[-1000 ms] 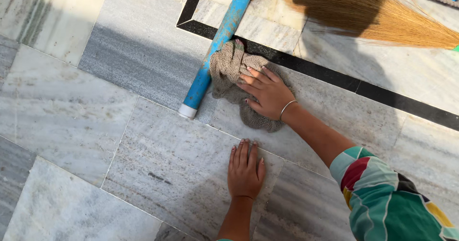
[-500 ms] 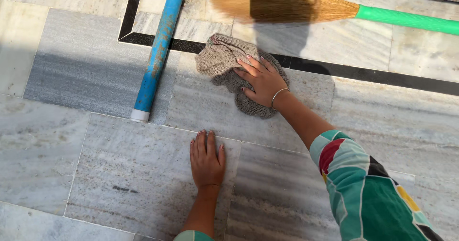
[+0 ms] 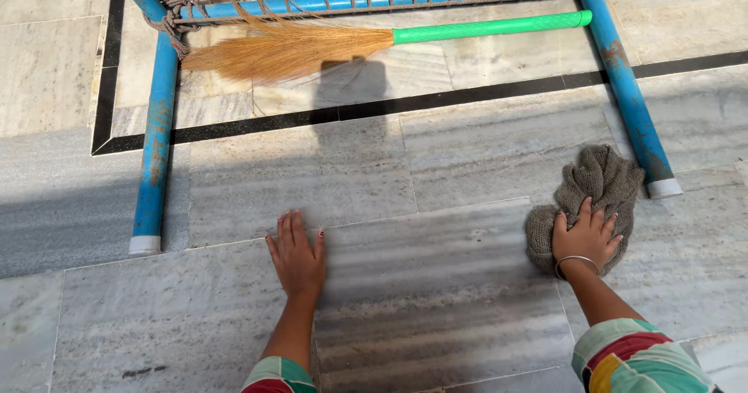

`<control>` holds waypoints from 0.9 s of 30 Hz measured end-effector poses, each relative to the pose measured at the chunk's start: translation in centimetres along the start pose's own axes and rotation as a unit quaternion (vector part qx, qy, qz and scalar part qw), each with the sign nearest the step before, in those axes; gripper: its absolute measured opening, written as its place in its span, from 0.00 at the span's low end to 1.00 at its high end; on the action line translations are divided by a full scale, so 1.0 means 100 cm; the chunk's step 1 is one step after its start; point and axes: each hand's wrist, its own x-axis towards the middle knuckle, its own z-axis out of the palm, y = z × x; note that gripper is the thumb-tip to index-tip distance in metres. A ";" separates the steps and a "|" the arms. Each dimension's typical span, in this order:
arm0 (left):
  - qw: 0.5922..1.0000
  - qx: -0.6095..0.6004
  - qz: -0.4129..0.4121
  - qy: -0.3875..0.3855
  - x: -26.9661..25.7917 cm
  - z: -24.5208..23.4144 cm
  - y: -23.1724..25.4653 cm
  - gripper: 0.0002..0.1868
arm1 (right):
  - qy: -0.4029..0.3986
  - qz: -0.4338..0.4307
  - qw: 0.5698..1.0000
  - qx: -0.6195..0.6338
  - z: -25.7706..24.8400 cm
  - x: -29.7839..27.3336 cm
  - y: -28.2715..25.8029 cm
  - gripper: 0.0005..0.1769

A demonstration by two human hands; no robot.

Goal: The person wipes a tiled floor using a grey cloth. They move the cloth back and forth across the surface, cleaning around furniture legs and a pair of black slides. The person also briefly moves the slides to clean underneath them before continuing to wipe the floor area.

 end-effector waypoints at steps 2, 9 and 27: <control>0.999 -0.022 0.043 0.008 0.014 0.031 0.048 0.34 | -0.001 0.073 0.997 -0.012 -0.008 -0.028 0.037 0.44; 0.988 -0.036 0.149 -0.026 0.055 0.086 0.179 0.37 | -0.018 -0.007 0.998 -0.061 -0.008 -0.008 -0.002 0.53; 0.989 0.044 0.133 -0.052 0.053 0.071 0.203 0.40 | -0.039 -0.231 0.972 -0.006 0.047 0.114 -0.467 0.64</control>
